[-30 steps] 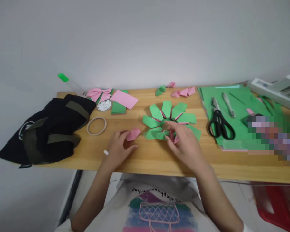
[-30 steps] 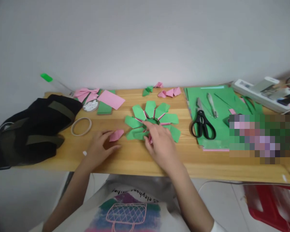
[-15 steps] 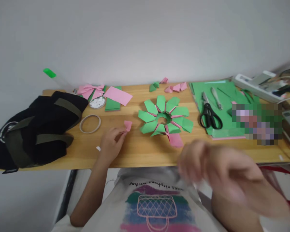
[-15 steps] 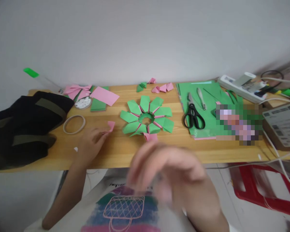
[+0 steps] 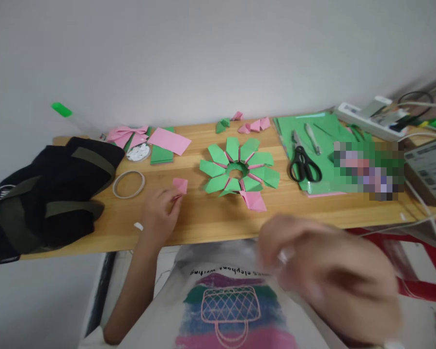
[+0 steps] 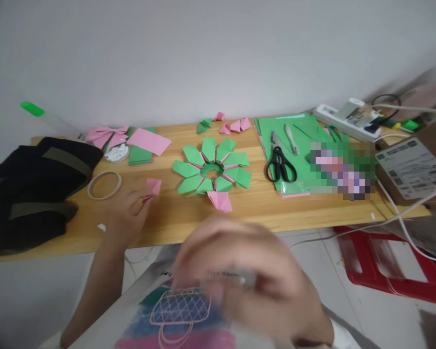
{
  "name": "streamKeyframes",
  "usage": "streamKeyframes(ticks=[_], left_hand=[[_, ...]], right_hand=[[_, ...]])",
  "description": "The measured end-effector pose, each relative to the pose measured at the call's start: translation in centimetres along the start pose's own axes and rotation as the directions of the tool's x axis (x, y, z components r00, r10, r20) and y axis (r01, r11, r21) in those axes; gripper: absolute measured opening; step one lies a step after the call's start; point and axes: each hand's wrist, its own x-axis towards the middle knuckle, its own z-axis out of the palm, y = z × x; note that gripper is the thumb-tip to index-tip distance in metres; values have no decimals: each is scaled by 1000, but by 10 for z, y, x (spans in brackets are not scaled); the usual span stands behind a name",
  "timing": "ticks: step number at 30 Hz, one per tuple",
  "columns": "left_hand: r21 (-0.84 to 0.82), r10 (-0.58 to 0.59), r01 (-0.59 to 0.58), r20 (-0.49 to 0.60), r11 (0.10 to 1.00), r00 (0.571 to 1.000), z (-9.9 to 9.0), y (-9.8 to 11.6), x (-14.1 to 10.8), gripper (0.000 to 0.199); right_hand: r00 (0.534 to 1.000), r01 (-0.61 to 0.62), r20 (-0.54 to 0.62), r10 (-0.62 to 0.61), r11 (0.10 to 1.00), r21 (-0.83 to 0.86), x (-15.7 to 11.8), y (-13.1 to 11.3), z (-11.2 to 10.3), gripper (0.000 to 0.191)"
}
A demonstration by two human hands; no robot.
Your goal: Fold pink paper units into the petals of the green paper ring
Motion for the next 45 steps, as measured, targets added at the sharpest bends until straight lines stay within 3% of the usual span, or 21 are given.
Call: streamKeyframes(ticks=[3, 4, 6, 9, 11, 13, 15, 18, 21, 24, 27, 30, 33, 38, 40, 43, 45], left_hand=[[20, 2, -3, 50, 1000, 999, 9, -11, -3, 17], [25, 0, -2, 57, 1000, 998, 10, -13, -4, 17], [8, -10, 9, 54, 1000, 998, 10, -11, -4, 16], [-88, -20, 20, 9, 996, 1000, 5, 0, -2, 12], [-152, -21, 16, -30, 988, 999, 1, 9, 1, 11], [-247, -28, 12, -65, 969, 997, -2, 16, 4, 9], [-401, -59, 21, -82, 916, 995, -3, 22, 7, 7], [-622, -146, 88, -43, 778, 988, -3, 31, 12, 6], [-774, -295, 232, 62, 589, 954, -2, 41, 21, 9], [-889, -414, 347, 206, 300, 887, 1, 49, 32, 19], [-923, -424, 386, 348, 3, 836, 5, 52, 39, 29], [-899, -381, 417, 435, -135, 816, 8, 54, 42, 30], [-879, -349, 449, 475, -158, 808, 10, 61, 42, 29], [-864, -294, 477, 503, -159, 813, 11, 73, 40, 28], [-867, -273, 481, 499, -132, 823, 11, 75, 40, 27], [-878, -233, 479, 469, -15, 852, 9, 72, 44, 25], [-865, -168, 483, 460, 136, 872, 6, 71, 49, 25]], right_hand=[[997, -24, -77, -6, 927, -374, 21, 42, -1, 39], [997, -70, -59, 48, 867, -494, 25, 56, 3, 43], [995, -71, 22, 102, 813, -578, 31, 77, 13, 50], [994, 55, 105, -5, 879, -474, 40, 92, 29, 49], [993, 105, 90, -78, 930, -352, 49, 93, 35, 39], [998, 68, 29, -63, 975, -213, 59, 93, 37, 24], [999, -34, -23, 33, 998, -45, 68, 94, 38, 18], [982, -171, -56, 180, 975, 140, 78, 101, 38, 25], [973, -203, -69, 221, 957, 206, 83, 110, 38, 42], [980, -170, -77, 185, 970, 175, 84, 112, 37, 50], [989, -126, -68, 131, 989, 76, 79, 104, 34, 44], [998, -23, -62, 22, 1000, -17, 73, 85, 29, 42], [999, 21, -36, -21, 1000, -1, 69, 65, 24, 37], [991, -134, 32, 131, 972, 193, 72, 52, 21, 14], [982, -189, 81, 172, 931, 313, 75, 55, 20, 15], [972, -228, 133, 192, 901, 369, 82, 58, 19, 16], [973, -215, 152, 174, 923, 320, 89, 58, 19, 16]])
